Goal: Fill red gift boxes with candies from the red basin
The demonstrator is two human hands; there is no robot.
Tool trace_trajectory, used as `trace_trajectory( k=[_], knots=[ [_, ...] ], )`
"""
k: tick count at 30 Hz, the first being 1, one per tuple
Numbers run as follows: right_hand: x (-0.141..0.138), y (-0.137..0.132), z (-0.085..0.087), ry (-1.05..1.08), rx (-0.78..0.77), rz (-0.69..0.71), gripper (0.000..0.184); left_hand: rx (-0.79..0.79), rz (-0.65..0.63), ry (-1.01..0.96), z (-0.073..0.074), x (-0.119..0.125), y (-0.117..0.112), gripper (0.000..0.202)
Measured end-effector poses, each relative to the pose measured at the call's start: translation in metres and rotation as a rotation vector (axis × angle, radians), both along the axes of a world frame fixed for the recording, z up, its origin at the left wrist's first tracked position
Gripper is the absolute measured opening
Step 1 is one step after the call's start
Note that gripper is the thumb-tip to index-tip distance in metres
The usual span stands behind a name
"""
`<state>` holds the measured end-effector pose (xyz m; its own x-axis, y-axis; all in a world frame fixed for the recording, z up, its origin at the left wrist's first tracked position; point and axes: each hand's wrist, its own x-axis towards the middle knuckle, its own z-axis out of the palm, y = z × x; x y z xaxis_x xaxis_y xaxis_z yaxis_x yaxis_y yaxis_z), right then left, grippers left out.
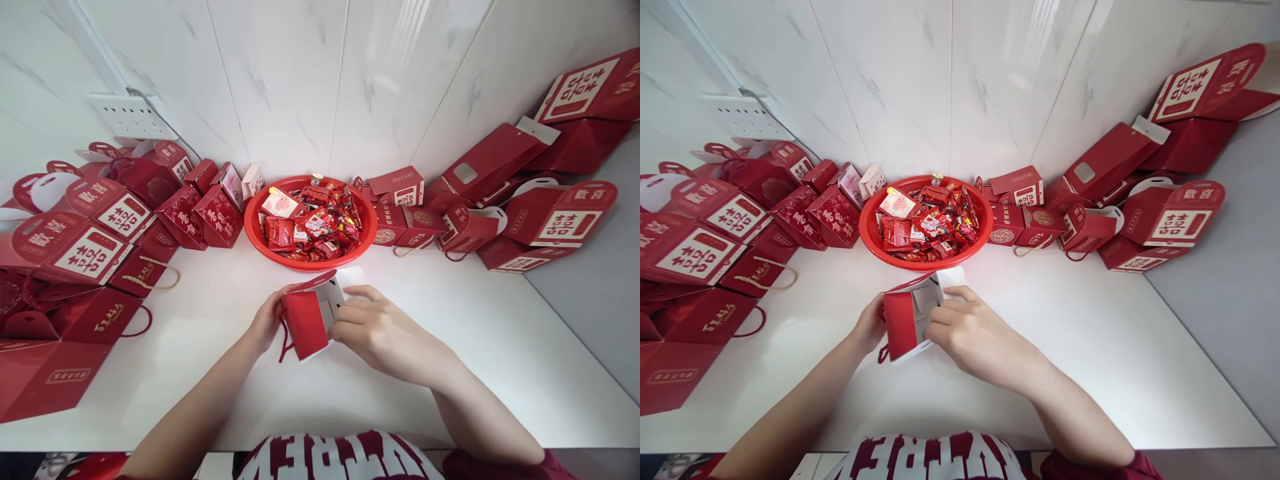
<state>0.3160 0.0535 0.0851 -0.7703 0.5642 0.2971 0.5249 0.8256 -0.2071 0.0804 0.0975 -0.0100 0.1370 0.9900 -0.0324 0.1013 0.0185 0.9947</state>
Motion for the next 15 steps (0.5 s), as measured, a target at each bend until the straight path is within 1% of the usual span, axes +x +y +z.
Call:
trace_trajectory(
  k=[1, 2, 4, 5, 6, 8, 9, 10, 11, 12, 15],
  knots=[
    [0.004, 0.001, -0.005, -0.008, -0.025, -0.010, 0.022, 0.039, 0.014, 0.053, 0.002, -0.003, 0.003, 0.033],
    [0.008, 0.001, -0.011, -0.017, -0.050, -0.020, 0.020, 0.110, 0.042, 0.116, 0.005, -0.006, 0.004, 0.030],
    [0.012, -0.001, -0.023, -0.031, -0.096, -0.037, 0.016, 0.358, 0.108, 0.242, 0.012, -0.010, 0.001, 0.025],
    [0.012, -0.003, -0.029, -0.034, -0.114, -0.040, 0.015, 0.508, 0.101, 0.288, 0.016, -0.010, -0.003, 0.024],
    [0.011, -0.004, -0.034, -0.030, -0.129, -0.040, 0.014, 0.650, 0.040, 0.317, 0.021, -0.009, -0.007, 0.026],
    [0.008, -0.006, -0.041, -0.006, -0.137, -0.044, 0.011, 0.891, -0.185, 0.381, 0.030, -0.002, -0.017, 0.032],
    [0.007, -0.007, -0.043, 0.011, -0.137, -0.049, 0.011, 0.984, -0.296, 0.429, 0.033, 0.003, -0.022, 0.035],
    [0.006, -0.008, -0.045, 0.029, -0.138, -0.054, 0.011, 1.053, -0.379, 0.479, 0.036, 0.008, -0.026, 0.036],
    [0.005, -0.008, -0.045, 0.050, -0.148, -0.057, 0.011, 1.097, -0.416, 0.521, 0.037, 0.012, -0.029, 0.035],
    [0.005, -0.008, -0.045, 0.078, -0.171, -0.060, 0.012, 1.117, -0.412, 0.555, 0.037, 0.015, -0.031, 0.031],
    [0.009, -0.008, -0.044, 0.206, -0.305, -0.114, 0.014, 1.087, -0.312, 0.604, 0.035, 0.016, -0.030, 0.016]
  ],
)
